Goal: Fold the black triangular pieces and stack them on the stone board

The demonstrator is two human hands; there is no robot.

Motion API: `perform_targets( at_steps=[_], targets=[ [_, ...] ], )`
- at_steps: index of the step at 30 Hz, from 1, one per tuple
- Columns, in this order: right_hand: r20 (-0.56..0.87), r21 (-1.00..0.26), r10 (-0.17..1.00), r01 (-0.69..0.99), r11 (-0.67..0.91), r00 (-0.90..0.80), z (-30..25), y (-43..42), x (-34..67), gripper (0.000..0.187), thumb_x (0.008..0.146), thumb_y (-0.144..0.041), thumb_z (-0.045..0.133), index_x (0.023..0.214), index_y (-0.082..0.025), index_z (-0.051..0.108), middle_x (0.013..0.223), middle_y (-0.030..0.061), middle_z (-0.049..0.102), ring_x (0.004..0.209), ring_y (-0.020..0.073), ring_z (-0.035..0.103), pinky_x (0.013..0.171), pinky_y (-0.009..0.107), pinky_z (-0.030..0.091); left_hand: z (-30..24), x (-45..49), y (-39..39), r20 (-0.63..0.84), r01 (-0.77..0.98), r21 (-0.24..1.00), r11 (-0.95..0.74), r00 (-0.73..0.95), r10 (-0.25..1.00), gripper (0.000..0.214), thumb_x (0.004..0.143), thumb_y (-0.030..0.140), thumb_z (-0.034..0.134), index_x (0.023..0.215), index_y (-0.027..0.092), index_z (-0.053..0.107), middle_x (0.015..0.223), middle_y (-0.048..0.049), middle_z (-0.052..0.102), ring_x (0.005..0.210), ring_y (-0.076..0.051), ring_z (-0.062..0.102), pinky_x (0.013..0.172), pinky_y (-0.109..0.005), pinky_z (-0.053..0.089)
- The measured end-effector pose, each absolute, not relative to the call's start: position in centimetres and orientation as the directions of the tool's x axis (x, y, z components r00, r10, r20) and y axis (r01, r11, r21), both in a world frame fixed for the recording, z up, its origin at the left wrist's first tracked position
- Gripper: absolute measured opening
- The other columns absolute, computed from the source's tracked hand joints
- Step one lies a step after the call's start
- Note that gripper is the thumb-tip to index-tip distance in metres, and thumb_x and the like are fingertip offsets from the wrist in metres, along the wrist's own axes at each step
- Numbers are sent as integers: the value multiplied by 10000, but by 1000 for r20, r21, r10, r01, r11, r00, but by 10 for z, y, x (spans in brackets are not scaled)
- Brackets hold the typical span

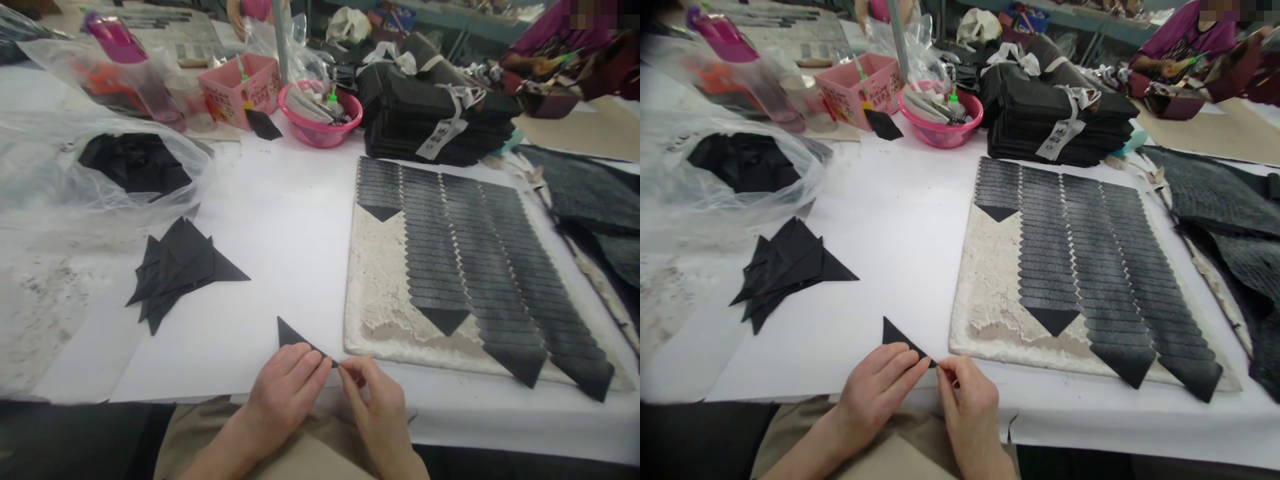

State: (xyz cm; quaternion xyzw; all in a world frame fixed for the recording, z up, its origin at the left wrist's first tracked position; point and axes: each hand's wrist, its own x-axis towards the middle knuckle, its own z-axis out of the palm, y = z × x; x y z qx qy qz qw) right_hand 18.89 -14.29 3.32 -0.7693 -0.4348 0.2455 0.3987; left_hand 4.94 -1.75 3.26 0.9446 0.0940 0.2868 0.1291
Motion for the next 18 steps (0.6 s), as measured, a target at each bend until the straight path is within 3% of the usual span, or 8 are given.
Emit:
perform_targets(
  at_steps=[5, 11, 18],
  targets=[
    [22, -661, 903, 684, -309, 429, 19, -149, 190, 122, 925, -199, 514, 847, -214, 607, 774, 19, 614, 720, 147, 580, 661, 249, 402, 17, 49, -25, 437, 118, 330, -937, 861, 262, 192, 974, 107, 448, 1003, 92, 637, 921, -95, 647, 881, -208, 571, 720, -331, 484],
    [124, -601, 917, 764, -234, 379, 13, -150, 190, 121, 943, -177, 496, 919, -214, 609, 797, 13, 602, 731, 134, 565, 675, 237, 393, 8, 47, -26, 403, 127, 315, -940, 879, 254, 177, 975, 124, 465, 1032, 93, 630, 956, -98, 637, 891, -213, 561, 721, -338, 466],
    [215, -540, 931, 831, -137, 293, 9, -148, 195, 161, 949, -133, 478, 873, -198, 605, 746, 13, 562, 700, 125, 540, 654, 233, 388, 4, 49, -26, 403, 121, 311, -943, 882, 246, 179, 984, 138, 466, 1050, 102, 628, 953, -92, 637, 908, -208, 569, 742, -341, 476]
  ],
)
